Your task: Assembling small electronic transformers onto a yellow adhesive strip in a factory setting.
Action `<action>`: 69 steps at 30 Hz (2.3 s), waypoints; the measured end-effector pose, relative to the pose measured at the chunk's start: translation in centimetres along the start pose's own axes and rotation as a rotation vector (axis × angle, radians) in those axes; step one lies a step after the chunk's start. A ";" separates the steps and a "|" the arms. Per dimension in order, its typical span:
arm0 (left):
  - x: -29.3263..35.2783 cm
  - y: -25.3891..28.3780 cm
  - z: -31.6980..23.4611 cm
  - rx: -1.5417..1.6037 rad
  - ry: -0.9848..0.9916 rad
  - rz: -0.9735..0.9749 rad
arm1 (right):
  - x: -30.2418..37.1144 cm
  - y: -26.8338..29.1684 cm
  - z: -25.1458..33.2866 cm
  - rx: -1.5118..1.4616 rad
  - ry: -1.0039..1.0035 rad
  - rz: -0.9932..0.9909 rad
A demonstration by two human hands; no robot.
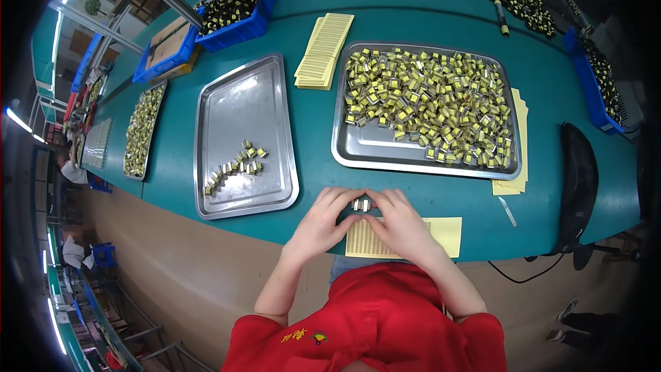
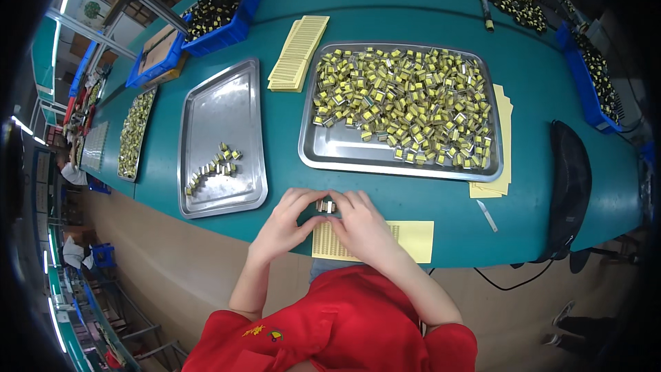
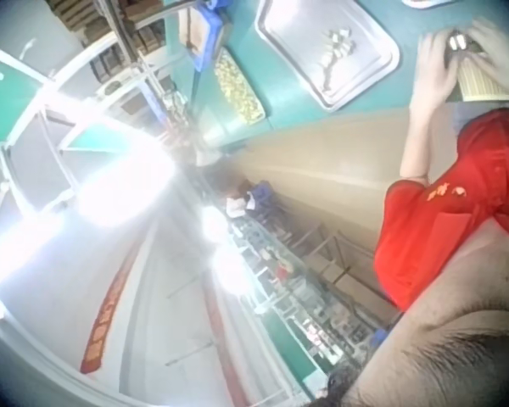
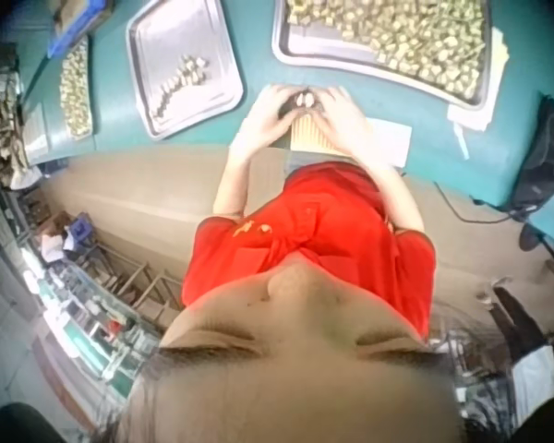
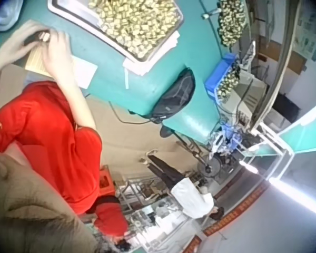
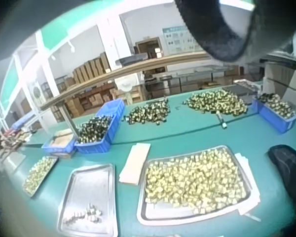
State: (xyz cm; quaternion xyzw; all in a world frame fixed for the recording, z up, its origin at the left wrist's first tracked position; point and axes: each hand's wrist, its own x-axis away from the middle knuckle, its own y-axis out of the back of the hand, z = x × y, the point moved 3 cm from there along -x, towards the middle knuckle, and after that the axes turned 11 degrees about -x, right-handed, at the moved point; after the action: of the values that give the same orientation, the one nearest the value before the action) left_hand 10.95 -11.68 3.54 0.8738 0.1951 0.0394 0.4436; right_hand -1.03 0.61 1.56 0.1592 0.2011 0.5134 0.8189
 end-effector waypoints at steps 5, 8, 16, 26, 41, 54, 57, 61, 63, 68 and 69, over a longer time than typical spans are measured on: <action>-3.5 1.8 1.3 -0.138 -0.078 -0.057 | -2.6 4.0 -0.3 0.321 0.067 -0.103; -7.4 1.9 2.5 -0.236 -0.070 -0.192 | -5.6 5.3 -0.9 0.659 0.233 -0.190; -13.6 0.3 5.6 -0.322 -0.052 -0.293 | -8.3 5.3 -3.8 0.799 0.410 -0.066; -9.4 0.3 3.7 0.556 0.186 -0.076 | -3.4 6.3 -1.5 -0.101 0.049 -0.162; -2.3 -1.9 0.0 0.924 0.173 -0.050 | 1.1 4.3 -0.6 -0.367 -0.150 -0.305; -1.6 -2.0 0.2 0.898 0.108 -0.045 | 1.8 3.4 -1.0 -0.497 -0.170 -0.288; -1.4 -2.1 0.2 0.821 0.088 -0.053 | 1.9 3.5 -0.8 -0.393 -0.171 -0.258; -1.2 -2.1 0.2 0.759 0.102 -0.066 | 1.8 3.6 -0.3 -0.347 -0.135 -0.250; -1.1 -1.8 0.1 0.568 0.100 -0.069 | 1.8 3.5 -0.2 -0.322 -0.123 -0.235; -1.5 -1.1 -1.1 0.234 0.001 -0.127 | 2.1 2.6 -1.5 -0.436 -0.225 -0.274; -1.5 -1.0 -1.4 0.167 -0.041 -0.147 | 2.0 2.7 -1.3 -0.438 -0.226 -0.271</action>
State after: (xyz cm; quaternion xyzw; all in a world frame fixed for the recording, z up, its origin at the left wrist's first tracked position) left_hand 8.90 -10.65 3.73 0.8917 0.2521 -0.0275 0.3749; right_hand -2.97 3.62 1.37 0.0061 0.0124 0.4093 0.9123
